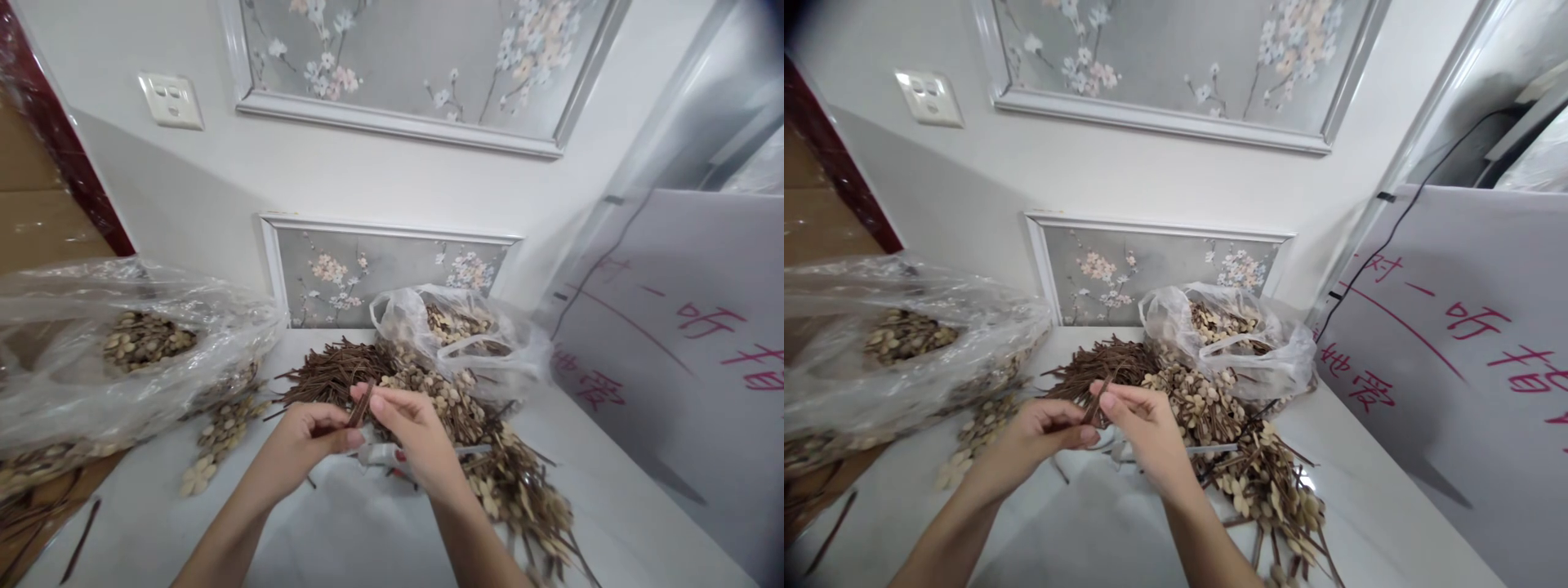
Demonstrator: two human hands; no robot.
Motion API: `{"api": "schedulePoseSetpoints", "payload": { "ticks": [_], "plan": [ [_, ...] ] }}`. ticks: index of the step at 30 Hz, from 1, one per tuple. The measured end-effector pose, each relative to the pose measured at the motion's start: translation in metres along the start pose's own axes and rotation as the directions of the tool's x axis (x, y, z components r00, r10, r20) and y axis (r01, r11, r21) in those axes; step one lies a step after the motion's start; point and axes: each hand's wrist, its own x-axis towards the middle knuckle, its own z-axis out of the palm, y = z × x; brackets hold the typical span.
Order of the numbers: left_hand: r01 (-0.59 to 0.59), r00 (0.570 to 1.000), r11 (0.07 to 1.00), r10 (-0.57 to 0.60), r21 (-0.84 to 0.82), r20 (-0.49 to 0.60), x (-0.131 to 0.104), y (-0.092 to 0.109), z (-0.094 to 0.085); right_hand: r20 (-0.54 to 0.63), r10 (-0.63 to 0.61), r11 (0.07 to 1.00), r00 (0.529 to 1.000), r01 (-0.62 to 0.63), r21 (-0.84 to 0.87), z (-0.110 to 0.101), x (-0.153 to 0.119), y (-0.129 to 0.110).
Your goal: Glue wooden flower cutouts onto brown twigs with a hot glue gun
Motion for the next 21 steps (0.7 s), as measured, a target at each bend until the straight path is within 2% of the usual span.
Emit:
{"api": "schedulePoseSetpoints", "payload": {
  "ticks": [3,7,10,15,21],
  "plan": [
    [0.046,0.999,0.999,-0.046,-0.009,0.023,-0.001,0.0,-0.008,-0.003,-0.025,0.997,1.0,0.024,-0.074,-0.013,0.002,-0.007],
    [0.076,0.993,0.996,-0.072,-0.042,0.091,0.001,-0.003,-0.005,0.022,0.032,0.998,0.999,-0.033,0.061,-0.015,0.006,-0.005],
    [0.121,0.984,0.989,-0.108,-0.089,0.144,0.003,-0.005,0.0,0.052,0.08,0.995,0.995,-0.083,0.056,-0.011,0.009,-0.001],
    [0.197,0.97,0.971,-0.172,-0.138,0.175,0.006,-0.008,0.002,-0.015,0.045,0.998,0.999,-0.046,-0.049,-0.011,0.012,0.005],
    [0.181,0.965,0.979,-0.159,-0.093,0.208,0.009,-0.011,-0.003,-0.053,0.054,0.997,0.997,-0.057,-0.058,-0.019,0.015,0.004]
  ]
}}
